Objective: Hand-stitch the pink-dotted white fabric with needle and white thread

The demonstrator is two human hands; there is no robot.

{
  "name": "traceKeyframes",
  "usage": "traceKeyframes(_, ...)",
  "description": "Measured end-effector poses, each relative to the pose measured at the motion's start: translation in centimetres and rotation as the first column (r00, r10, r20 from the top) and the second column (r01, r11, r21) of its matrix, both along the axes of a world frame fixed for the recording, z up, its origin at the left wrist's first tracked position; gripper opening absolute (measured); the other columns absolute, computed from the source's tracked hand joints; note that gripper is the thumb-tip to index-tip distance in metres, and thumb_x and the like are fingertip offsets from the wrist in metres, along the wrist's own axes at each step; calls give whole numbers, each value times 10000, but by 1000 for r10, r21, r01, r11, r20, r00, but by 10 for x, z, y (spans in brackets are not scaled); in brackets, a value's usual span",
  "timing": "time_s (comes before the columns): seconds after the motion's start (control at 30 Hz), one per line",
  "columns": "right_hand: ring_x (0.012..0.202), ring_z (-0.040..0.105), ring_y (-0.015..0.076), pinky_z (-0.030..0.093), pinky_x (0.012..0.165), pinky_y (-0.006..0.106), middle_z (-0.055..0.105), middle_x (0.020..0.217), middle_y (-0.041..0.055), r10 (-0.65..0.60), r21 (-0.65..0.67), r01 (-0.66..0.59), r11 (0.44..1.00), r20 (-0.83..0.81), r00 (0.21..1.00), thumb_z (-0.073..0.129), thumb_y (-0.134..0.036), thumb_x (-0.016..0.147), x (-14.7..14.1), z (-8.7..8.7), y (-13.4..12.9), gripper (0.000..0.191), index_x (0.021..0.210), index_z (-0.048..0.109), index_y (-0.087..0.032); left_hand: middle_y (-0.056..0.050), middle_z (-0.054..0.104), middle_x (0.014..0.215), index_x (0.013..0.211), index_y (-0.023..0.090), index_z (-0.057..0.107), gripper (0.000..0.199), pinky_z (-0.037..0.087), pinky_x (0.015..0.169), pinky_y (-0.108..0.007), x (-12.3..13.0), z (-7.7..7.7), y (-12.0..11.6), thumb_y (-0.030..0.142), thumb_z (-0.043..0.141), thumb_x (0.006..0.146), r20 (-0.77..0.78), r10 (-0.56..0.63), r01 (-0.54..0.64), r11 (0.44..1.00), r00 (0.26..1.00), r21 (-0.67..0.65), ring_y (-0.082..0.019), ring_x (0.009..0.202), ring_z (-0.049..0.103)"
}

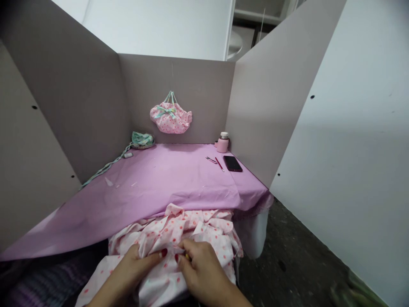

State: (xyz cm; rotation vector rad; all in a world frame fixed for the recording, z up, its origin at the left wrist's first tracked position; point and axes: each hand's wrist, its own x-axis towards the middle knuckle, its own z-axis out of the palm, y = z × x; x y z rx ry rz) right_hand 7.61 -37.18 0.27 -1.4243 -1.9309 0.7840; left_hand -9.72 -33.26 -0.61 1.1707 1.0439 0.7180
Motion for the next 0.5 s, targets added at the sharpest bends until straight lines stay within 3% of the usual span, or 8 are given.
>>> traceKeyframes(0.17, 570, 429, 119, 289, 509, 218, 498, 613, 4, -2, -51, -4, 999, -115, 993, 459, -255, 832, 2, -6, 0, 185, 733, 561, -136, -78, 715, 952, 924, 152, 659, 278, 478, 817, -327, 1, 2, -1, 276, 648, 675, -4, -2, 2, 1000, 1000, 18, -268, 977, 606)
traceKeyframes(0.3, 573, 422, 116, 296, 499, 210, 483, 614, 4, -6, -105, -19, 994, -230, 973, 463, -290, 833, 2, -10, 1, 200, 739, 551, -137, -82, 724, 869, 849, 167, 652, 229, 499, 767, -336, 2, 1, -1, 301, 652, 663, 28, -26, 27, 999, 999, -39, -278, 970, 607)
traceKeyframes(0.5, 595, 451, 116, 328, 515, 205, 530, 670, 18, -15, -215, -84, 973, -425, 905, 504, -343, 817, 0, -12, 2, 214, 768, 552, -140, -90, 695, 1018, 991, 153, 614, 332, 451, 878, -378, 2, -6, -2, 273, 647, 683, 111, 7, 2, 996, 994, -85, -253, 974, 608)
